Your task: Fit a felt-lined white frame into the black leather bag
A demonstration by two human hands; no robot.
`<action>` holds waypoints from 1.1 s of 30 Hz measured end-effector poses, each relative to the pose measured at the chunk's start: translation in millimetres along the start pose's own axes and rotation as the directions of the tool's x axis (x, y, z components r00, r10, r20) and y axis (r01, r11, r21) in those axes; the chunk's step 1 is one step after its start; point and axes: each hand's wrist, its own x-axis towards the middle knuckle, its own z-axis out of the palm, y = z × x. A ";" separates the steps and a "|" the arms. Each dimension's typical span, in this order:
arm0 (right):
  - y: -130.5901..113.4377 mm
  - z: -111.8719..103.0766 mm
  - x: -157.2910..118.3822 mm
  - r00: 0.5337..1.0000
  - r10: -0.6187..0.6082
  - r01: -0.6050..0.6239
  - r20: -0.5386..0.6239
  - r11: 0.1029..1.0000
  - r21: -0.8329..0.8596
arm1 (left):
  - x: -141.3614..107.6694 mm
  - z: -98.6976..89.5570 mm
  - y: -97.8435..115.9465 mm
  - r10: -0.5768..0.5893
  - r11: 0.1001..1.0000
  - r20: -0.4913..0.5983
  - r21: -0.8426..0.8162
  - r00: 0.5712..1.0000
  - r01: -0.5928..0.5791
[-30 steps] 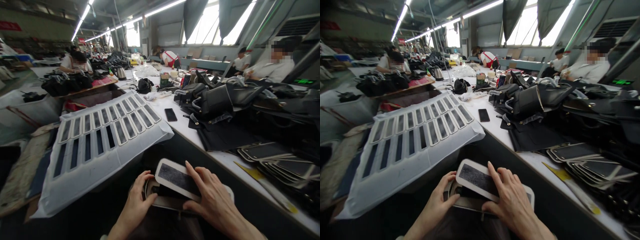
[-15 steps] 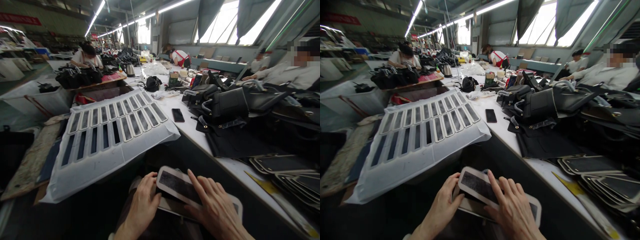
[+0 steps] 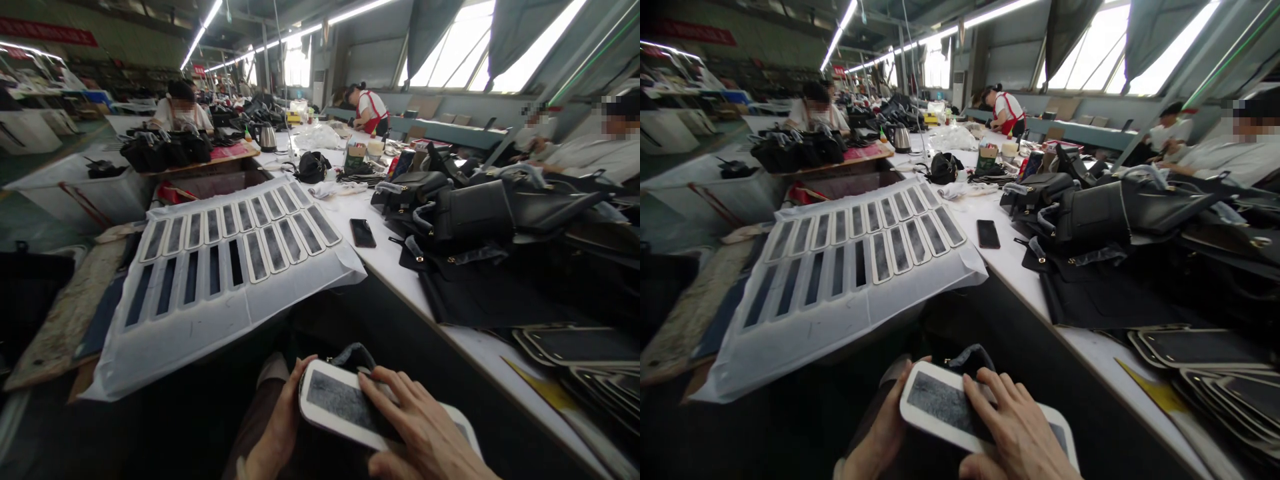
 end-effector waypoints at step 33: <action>3.7 6.3 20.7 0.966 -0.166 0.064 0.196 0.895 0.441 | -3.3 11.3 -4.5 -0.072 0.977 0.056 -0.198 0.996 0.082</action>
